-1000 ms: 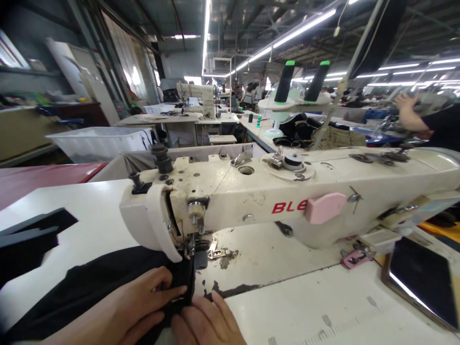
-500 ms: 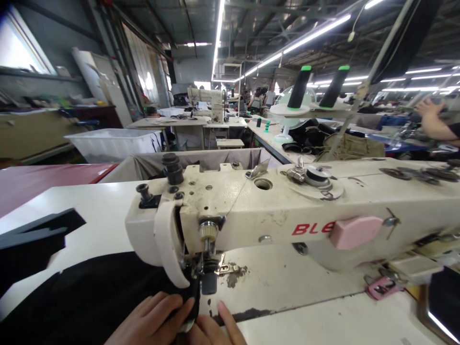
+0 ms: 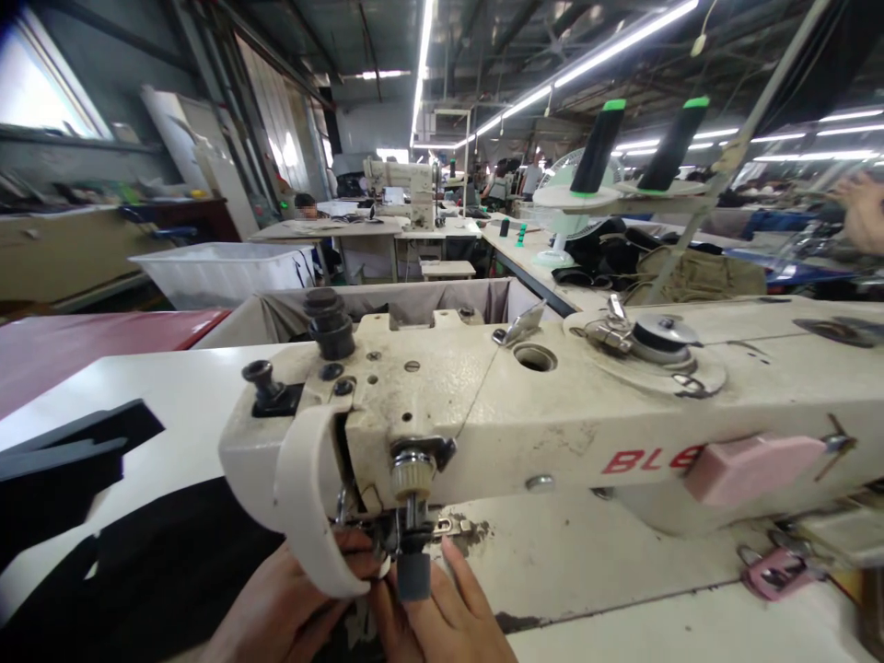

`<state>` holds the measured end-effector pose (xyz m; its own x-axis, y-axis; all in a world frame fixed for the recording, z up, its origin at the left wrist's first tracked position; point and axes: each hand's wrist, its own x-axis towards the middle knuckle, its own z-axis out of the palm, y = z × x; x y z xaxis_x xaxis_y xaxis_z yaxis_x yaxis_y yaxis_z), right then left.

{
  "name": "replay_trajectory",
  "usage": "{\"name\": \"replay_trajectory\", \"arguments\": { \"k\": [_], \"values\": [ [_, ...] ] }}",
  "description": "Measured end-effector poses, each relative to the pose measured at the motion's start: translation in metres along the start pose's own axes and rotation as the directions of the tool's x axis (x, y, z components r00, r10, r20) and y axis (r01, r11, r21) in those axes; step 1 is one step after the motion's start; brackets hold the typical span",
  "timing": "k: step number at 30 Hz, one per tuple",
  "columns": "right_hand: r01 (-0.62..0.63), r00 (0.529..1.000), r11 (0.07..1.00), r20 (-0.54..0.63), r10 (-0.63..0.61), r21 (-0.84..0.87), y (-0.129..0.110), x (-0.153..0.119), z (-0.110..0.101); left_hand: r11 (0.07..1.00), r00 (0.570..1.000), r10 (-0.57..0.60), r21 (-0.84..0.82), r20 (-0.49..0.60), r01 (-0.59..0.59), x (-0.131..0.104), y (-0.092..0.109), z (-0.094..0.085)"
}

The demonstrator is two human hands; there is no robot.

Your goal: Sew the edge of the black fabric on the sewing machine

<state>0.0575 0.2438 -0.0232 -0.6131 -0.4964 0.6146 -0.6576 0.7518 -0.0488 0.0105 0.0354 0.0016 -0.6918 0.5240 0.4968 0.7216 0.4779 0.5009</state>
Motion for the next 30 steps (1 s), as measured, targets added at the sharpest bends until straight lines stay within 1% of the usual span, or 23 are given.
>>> {"name": "replay_trajectory", "arguments": {
  "k": [2,5,9,10,12,14,15,17,20,23,24,30],
  "values": [
    [-0.025,1.0,1.0,0.017,0.025,0.003,-0.002,0.0,0.0,1.0,1.0,0.027,-0.007,-0.012,-0.027,0.0,0.004,-0.004],
    [-0.027,0.999,0.999,0.026,0.028,-0.03,-0.003,0.003,-0.003,0.999,0.999,0.026,0.039,-0.03,-0.025,0.001,0.01,-0.008],
    [-0.025,1.0,0.999,0.006,0.026,-0.029,-0.004,0.009,-0.004,1.0,0.996,0.02,0.019,-0.082,-0.019,0.004,0.015,-0.007],
    [-0.033,0.999,0.999,-0.009,0.033,-0.025,-0.005,0.011,-0.004,0.999,0.997,0.026,0.023,-0.077,-0.024,0.005,0.014,-0.006],
    [-0.038,0.998,0.999,-0.049,0.037,-0.02,-0.006,0.015,-0.004,0.997,0.997,0.063,0.04,-0.033,-0.061,0.006,0.013,-0.005],
    [-0.046,0.997,0.999,-0.063,0.045,-0.001,-0.005,0.017,-0.004,0.997,0.996,0.069,0.021,0.058,-0.071,0.007,0.011,-0.005],
    [-0.04,0.998,0.999,-0.051,0.04,0.008,-0.004,0.017,-0.004,0.998,0.994,0.06,-0.001,0.094,-0.061,0.007,0.01,-0.005],
    [-0.019,1.0,0.999,-0.013,0.019,0.028,-0.002,0.014,-0.003,0.999,0.993,0.049,-0.026,0.107,-0.047,0.006,0.008,-0.005],
    [-0.014,0.999,0.998,0.035,0.012,0.06,0.002,0.004,0.002,0.998,0.996,0.055,0.0,0.07,-0.055,0.005,0.007,-0.005],
    [-0.053,0.996,0.995,0.071,0.047,0.087,0.005,-0.004,0.008,0.998,0.997,0.051,0.038,0.064,-0.054,0.005,0.007,-0.004],
    [-0.059,0.996,0.995,0.071,0.053,0.086,0.005,-0.006,0.009,0.997,0.997,0.06,0.042,0.046,-0.062,0.006,0.007,-0.004],
    [-0.086,0.996,0.993,-0.025,0.089,0.083,0.002,-0.004,0.01,0.985,0.984,0.16,0.075,-0.083,-0.154,0.003,-0.002,0.005]
  ]
}}
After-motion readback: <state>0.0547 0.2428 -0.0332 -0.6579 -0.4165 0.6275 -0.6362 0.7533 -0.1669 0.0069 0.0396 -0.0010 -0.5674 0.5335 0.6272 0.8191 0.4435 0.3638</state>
